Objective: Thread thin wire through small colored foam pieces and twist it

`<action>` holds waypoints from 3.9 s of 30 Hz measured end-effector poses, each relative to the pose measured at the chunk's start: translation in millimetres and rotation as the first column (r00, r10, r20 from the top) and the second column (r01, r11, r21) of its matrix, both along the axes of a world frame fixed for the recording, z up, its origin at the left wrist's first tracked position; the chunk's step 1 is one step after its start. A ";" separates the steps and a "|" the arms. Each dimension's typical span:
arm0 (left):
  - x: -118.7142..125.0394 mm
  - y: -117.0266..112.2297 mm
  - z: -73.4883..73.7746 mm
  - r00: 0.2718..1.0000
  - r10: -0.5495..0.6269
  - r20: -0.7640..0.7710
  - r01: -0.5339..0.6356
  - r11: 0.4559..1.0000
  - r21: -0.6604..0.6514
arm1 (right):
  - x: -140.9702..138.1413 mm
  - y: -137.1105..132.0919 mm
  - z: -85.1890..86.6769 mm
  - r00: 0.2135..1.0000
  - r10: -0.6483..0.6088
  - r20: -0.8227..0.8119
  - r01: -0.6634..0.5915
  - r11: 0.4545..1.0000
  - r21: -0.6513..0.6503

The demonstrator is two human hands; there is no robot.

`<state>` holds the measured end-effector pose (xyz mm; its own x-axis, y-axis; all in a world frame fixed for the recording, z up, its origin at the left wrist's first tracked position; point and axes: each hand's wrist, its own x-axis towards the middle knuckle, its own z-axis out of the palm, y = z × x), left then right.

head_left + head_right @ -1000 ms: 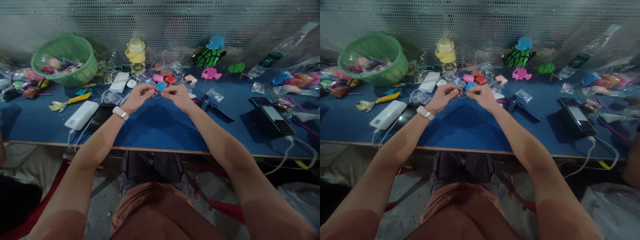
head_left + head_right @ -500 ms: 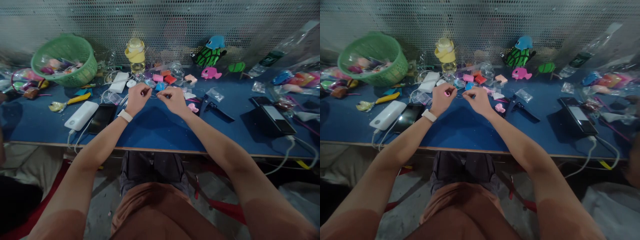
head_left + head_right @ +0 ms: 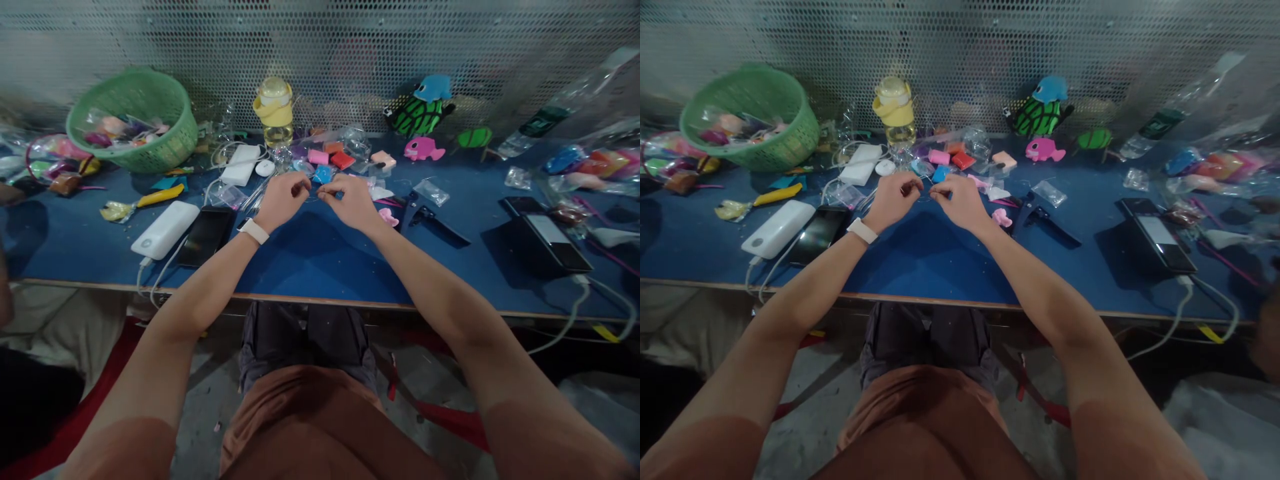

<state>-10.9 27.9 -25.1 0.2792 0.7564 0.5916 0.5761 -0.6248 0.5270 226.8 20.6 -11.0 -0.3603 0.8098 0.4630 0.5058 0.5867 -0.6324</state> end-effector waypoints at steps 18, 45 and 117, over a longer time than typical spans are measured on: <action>-31.7 7.7 12.0 0.960 -0.111 -0.256 0.113 0.994 -0.004 | 22.8 20.6 1.0 0.997 0.055 0.046 -0.055 0.998 0.003; -18.7 7.2 2.5 0.996 -0.046 0.080 0.053 0.995 -0.084 | 11.1 13.8 -7.6 0.995 -0.067 -0.074 0.071 0.996 0.049; -43.9 -8.3 29.8 0.594 0.423 -0.685 -0.696 0.697 -0.173 | -4.4 -0.4 -9.0 0.985 -0.159 0.062 0.158 0.987 0.022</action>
<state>-54.8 19.6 4.7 -0.1216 0.9879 0.0968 0.9897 0.1133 0.0870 222.4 20.2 -20.0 -0.2572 0.8514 0.4572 0.6317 0.5061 -0.5872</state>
